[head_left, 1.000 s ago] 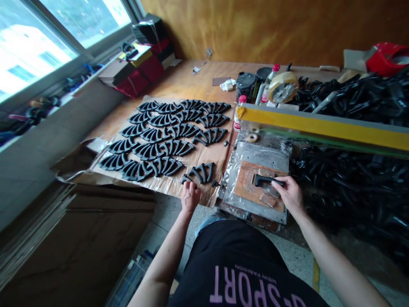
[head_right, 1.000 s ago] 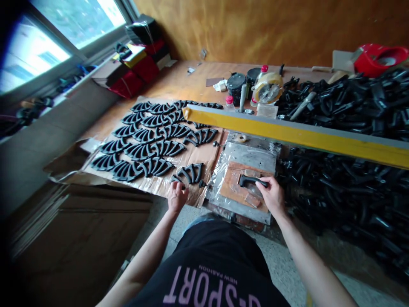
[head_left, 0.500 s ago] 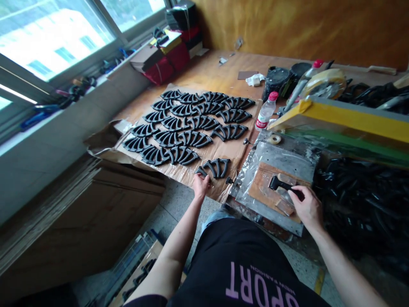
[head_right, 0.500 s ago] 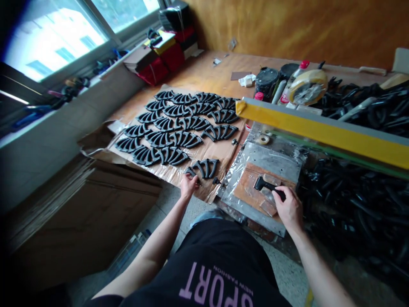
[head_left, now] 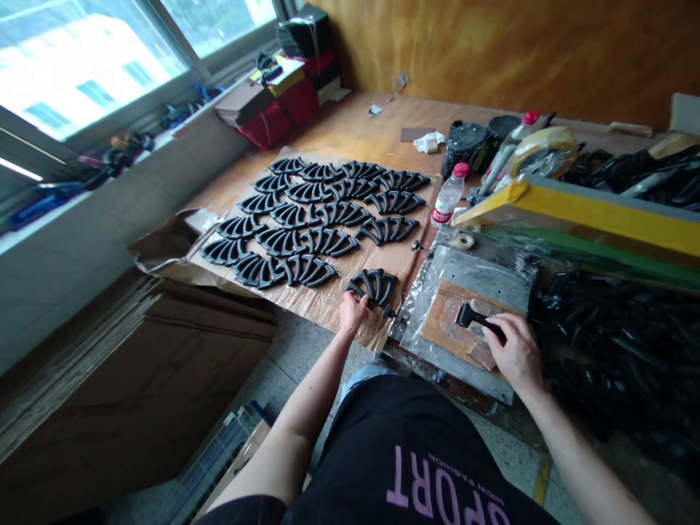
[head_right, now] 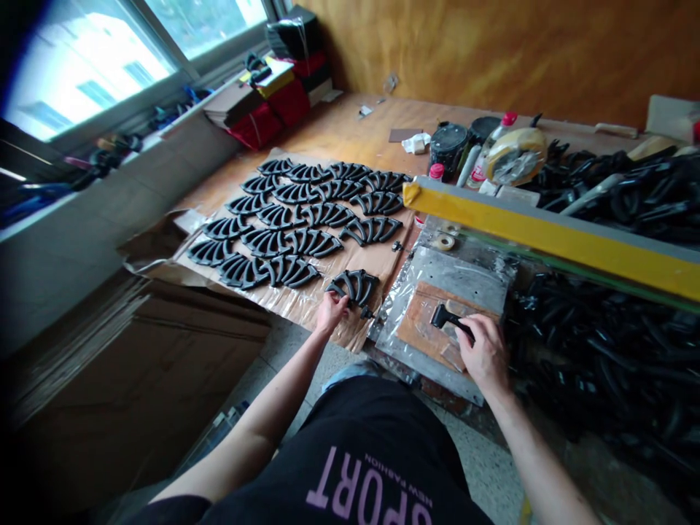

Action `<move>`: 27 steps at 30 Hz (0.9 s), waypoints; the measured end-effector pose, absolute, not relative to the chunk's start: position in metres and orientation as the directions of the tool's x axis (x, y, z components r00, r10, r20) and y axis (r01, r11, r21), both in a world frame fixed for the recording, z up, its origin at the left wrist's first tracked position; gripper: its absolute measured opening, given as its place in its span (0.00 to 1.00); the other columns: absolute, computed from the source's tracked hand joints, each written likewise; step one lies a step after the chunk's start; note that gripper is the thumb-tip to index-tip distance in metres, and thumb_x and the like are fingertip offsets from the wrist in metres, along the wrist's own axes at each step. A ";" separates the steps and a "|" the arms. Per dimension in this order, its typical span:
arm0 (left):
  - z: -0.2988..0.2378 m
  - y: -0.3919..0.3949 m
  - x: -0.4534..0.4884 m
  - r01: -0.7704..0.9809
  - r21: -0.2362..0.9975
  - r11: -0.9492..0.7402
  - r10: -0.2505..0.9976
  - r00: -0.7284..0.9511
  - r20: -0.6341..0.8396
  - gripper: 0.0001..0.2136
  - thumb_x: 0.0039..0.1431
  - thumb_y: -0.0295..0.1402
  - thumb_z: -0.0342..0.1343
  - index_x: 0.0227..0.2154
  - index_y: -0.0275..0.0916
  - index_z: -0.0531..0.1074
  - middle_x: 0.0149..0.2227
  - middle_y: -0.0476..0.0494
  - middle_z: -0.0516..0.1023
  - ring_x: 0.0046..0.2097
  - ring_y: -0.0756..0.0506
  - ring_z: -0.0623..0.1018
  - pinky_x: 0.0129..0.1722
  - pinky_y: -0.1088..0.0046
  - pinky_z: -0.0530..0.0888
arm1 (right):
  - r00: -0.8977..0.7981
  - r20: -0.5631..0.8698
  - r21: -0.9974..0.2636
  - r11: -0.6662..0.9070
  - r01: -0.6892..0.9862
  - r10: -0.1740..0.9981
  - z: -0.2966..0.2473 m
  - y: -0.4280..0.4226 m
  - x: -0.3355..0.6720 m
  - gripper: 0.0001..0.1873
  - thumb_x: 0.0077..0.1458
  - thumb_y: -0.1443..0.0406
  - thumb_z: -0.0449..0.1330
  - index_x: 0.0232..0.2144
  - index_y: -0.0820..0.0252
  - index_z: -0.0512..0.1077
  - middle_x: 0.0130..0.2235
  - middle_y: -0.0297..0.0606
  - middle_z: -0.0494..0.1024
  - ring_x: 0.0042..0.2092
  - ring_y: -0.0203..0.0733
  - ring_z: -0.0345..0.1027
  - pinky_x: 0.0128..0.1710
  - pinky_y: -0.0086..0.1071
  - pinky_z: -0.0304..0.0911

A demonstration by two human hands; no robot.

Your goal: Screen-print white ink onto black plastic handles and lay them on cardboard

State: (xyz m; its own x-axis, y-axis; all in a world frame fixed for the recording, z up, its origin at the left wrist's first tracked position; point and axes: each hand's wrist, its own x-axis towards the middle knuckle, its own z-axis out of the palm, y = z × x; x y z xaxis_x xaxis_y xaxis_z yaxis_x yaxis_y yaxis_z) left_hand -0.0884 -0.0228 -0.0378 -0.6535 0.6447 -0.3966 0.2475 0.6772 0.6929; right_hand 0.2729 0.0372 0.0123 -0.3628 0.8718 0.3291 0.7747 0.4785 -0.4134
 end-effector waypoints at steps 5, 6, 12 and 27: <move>-0.003 -0.016 -0.086 0.331 0.725 0.605 0.701 -0.654 -0.287 0.21 0.59 0.41 0.55 0.50 0.34 0.63 0.36 0.41 0.74 0.39 0.43 0.76 0.39 0.69 0.70 | -0.725 0.128 -0.324 0.720 0.614 0.676 0.017 0.049 0.254 0.23 0.62 0.60 0.54 0.59 0.51 0.65 0.64 0.40 0.63 0.66 0.50 0.52 0.64 0.52 0.48; 0.010 -0.007 -0.082 0.329 0.765 0.554 0.734 -0.626 -0.262 0.21 0.60 0.42 0.54 0.51 0.36 0.63 0.35 0.43 0.74 0.35 0.46 0.76 0.36 0.71 0.71 | -0.773 0.087 -0.328 0.751 0.573 0.629 0.016 0.052 0.252 0.23 0.62 0.60 0.55 0.60 0.50 0.65 0.64 0.38 0.62 0.67 0.49 0.51 0.65 0.53 0.47; 0.128 0.065 -0.019 -0.039 0.993 -0.112 0.946 -0.310 0.095 0.24 0.64 0.51 0.45 0.56 0.42 0.63 0.27 0.50 0.71 0.23 0.53 0.68 0.24 0.78 0.68 | -0.799 0.035 -0.335 0.760 0.556 0.600 0.015 0.052 0.255 0.24 0.61 0.58 0.57 0.58 0.56 0.68 0.63 0.42 0.63 0.66 0.49 0.52 0.65 0.51 0.50; 0.057 -0.013 0.006 0.068 0.933 0.354 0.934 -0.067 -0.350 0.29 0.56 0.45 0.57 0.60 0.42 0.62 0.27 0.51 0.72 0.27 0.51 0.71 0.23 0.79 0.65 | -0.097 0.494 -0.373 0.311 0.874 0.864 0.101 0.111 0.322 0.28 0.53 0.62 0.64 0.56 0.62 0.67 0.59 0.50 0.68 0.58 0.53 0.63 0.55 0.46 0.64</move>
